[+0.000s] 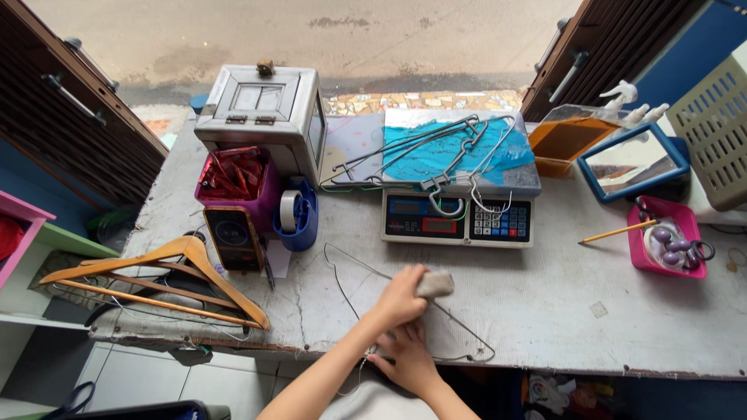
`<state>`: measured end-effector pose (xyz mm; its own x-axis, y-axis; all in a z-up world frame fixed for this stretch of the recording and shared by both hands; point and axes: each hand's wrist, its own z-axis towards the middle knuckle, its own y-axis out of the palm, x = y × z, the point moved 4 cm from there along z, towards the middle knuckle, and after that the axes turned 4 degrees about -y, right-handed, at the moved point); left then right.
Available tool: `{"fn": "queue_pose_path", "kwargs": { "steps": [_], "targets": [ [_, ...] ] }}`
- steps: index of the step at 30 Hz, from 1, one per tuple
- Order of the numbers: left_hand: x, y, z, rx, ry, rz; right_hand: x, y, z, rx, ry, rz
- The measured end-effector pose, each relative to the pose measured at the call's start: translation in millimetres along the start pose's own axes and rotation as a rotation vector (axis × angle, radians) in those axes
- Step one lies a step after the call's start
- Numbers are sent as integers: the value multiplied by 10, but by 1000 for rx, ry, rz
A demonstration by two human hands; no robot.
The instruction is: The person wipes several wooden and metal hangers with a cloth on a cluttered workbench. They handle each hanger individually, wiping surfaces and edges, then place them aside. The workbench contains a digital scale, tape dispenser, and other small items.
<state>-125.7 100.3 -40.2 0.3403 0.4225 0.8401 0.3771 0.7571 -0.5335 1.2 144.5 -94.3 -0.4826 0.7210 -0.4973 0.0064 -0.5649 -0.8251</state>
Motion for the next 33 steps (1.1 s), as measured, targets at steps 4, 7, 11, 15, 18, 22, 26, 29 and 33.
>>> {"fn": "queue_pose_path", "kwargs": {
  "steps": [4,7,11,15,18,22,26,29,33],
  "targets": [
    [-376,-834,-62,356,-52,209,-68,-136,105,22,-25,-18],
    [-641,-1077,-100,473,-191,348,-98,-143,105,48,-40,-8],
    [-504,-664,-192,522,61,721,-58,-98,62,53,-47,-7],
    [-272,-77,-386,306,-93,318,21,10,57,4,-9,-25],
    [-177,-12,-444,128,-169,67,49,-21,69,67,-22,6],
    [-288,-453,-399,119,-164,-279,-44,-53,58,35,-14,-17],
    [-600,-1090,-538,397,-317,-346,-127,-139,147,46,-30,-76],
    [-638,-1357,-756,649,20,214,-141,-156,140,46,-33,-82],
    [-684,-1044,-932,452,-37,371,-154,-146,149,37,-39,-82]
  ]
}}
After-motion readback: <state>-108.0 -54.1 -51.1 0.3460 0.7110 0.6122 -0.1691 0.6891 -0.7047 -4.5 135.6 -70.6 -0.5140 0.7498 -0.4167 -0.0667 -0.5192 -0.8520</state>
